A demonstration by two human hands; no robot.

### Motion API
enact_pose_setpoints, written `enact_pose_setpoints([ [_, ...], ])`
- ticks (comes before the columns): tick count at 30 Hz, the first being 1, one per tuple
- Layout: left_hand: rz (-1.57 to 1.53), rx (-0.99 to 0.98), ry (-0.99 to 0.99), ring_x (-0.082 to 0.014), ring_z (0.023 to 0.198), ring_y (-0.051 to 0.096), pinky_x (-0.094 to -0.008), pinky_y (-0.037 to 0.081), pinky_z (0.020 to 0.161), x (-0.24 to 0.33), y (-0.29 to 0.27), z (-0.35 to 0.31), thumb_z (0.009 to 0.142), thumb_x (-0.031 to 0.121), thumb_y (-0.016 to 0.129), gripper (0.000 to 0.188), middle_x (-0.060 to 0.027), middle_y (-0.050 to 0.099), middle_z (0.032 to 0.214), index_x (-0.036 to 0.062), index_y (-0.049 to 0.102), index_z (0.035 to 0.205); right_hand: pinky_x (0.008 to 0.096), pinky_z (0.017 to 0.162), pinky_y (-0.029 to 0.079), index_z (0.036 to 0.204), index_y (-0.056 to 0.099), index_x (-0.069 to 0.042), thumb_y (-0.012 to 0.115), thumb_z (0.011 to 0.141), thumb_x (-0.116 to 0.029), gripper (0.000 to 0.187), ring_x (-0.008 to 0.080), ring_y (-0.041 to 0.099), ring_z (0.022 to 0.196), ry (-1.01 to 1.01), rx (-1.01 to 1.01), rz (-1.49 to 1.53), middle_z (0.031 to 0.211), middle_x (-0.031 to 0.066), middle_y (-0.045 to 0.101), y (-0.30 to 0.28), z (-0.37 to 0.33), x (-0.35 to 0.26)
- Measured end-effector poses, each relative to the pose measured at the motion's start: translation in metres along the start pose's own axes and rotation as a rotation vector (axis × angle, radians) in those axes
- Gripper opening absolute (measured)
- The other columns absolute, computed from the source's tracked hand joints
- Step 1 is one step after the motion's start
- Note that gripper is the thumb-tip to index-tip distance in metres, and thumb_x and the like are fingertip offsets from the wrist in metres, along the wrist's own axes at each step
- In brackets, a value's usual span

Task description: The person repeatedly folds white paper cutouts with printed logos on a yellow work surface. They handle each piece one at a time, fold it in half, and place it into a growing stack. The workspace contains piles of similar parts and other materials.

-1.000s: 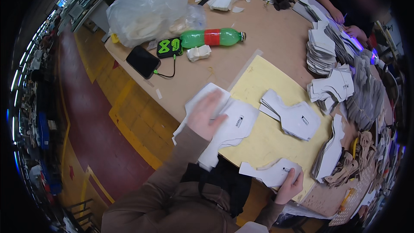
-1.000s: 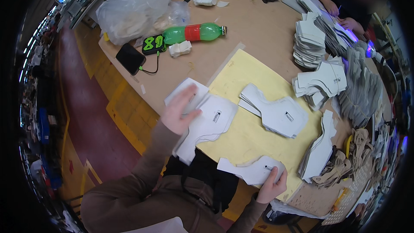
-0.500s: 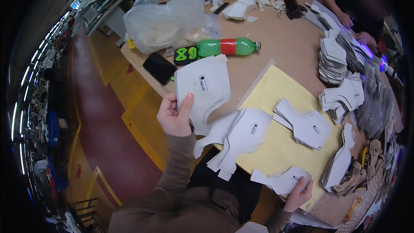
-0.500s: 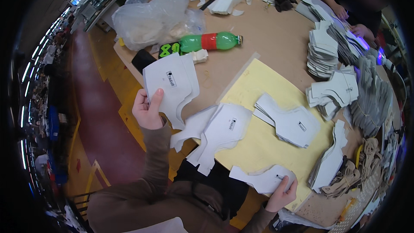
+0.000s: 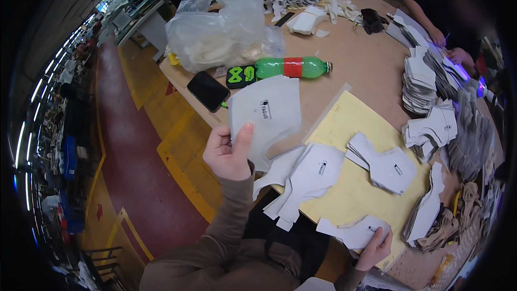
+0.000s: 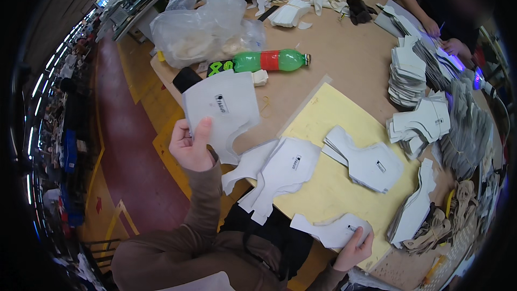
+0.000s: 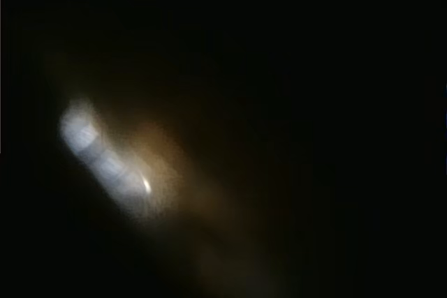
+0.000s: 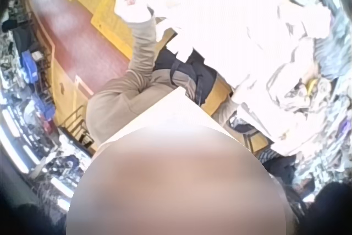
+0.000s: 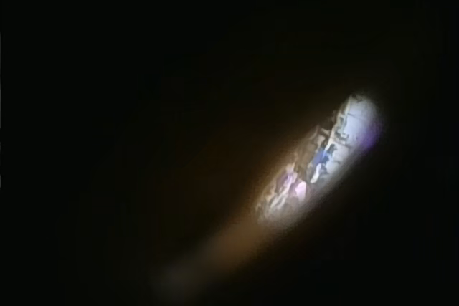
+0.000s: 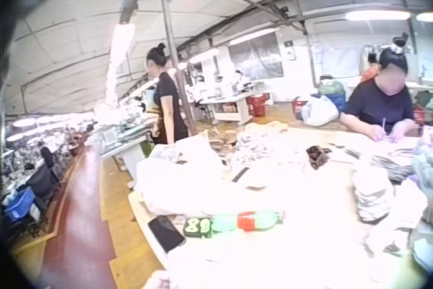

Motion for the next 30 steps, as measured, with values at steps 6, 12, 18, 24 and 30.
enact_pose_setpoints([
  [6, -0.272, 0.379, 0.523, -0.0196, 0.087, 0.067, -0.0291, 0.057, 0.073, 0.058, -0.063, 0.024, 0.1, 0.014, 0.061, 0.031, -0.0156, 0.063, 0.117, -0.0023, 0.054, 0.126, 0.0312, 0.077, 0.052, 0.113, 0.063, 0.01, 0.061, 0.102, -0.011, 0.024, 0.0162, 0.061, 0.083, 0.002, 0.018, -0.05, 0.092, 0.0138, 0.069, -0.002, 0.001, 0.005],
  [12, -0.033, -0.505, -0.083, -0.0186, 0.074, 0.067, -0.0275, 0.054, 0.065, 0.029, 0.012, -0.008, 0.097, 0.012, 0.069, 0.03, -0.0083, 0.069, 0.099, 0.0017, 0.06, 0.123, 0.0292, 0.075, 0.05, 0.111, 0.063, 0.01, 0.061, 0.103, -0.013, 0.025, 0.0131, 0.058, 0.082, -0.018, 0.025, -0.047, 0.091, 0.0106, 0.068, -0.001, 0.0, 0.003],
  [18, 0.632, -0.839, 0.04, -0.0258, 0.113, 0.064, -0.0358, 0.049, 0.099, -0.041, 0.058, -0.053, 0.088, 0.011, 0.076, 0.031, -0.0123, 0.067, 0.118, -0.0004, 0.067, 0.116, 0.032, 0.075, 0.052, 0.112, 0.064, 0.011, 0.062, 0.1, -0.01, 0.024, 0.0168, 0.063, 0.08, 0.004, 0.02, -0.051, 0.09, 0.0155, 0.071, -0.002, 0.001, 0.005],
  [24, 0.906, -0.88, 0.083, -0.0333, 0.111, 0.063, -0.0403, 0.05, 0.096, -0.075, 0.034, -0.028, 0.087, 0.019, 0.077, 0.03, -0.0146, 0.066, 0.12, 0.0016, 0.067, 0.109, 0.0326, 0.074, 0.053, 0.111, 0.064, 0.011, 0.064, 0.099, -0.01, 0.024, 0.018, 0.064, 0.079, -0.012, 0.032, -0.055, 0.091, 0.0172, 0.072, -0.002, 0.0, 0.005],
  [30, 0.722, -0.564, -0.198, -0.0217, 0.084, 0.07, -0.0315, 0.054, 0.077, -0.073, 0.003, -0.011, 0.088, 0.013, 0.077, 0.024, -0.0121, 0.073, 0.092, 0.0012, 0.065, 0.105, 0.034, 0.076, 0.054, 0.111, 0.065, 0.011, 0.063, 0.099, -0.01, 0.025, 0.019, 0.065, 0.081, -0.004, 0.038, -0.1, 0.092, 0.0178, 0.072, -0.002, 0.0, 0.005],
])
Point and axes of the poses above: each hand's wrist, its own z-axis towards the middle knuckle, its own y-axis out of the palm, x = y × z, the point moved 7 cm from there along z, towards the middle knuckle
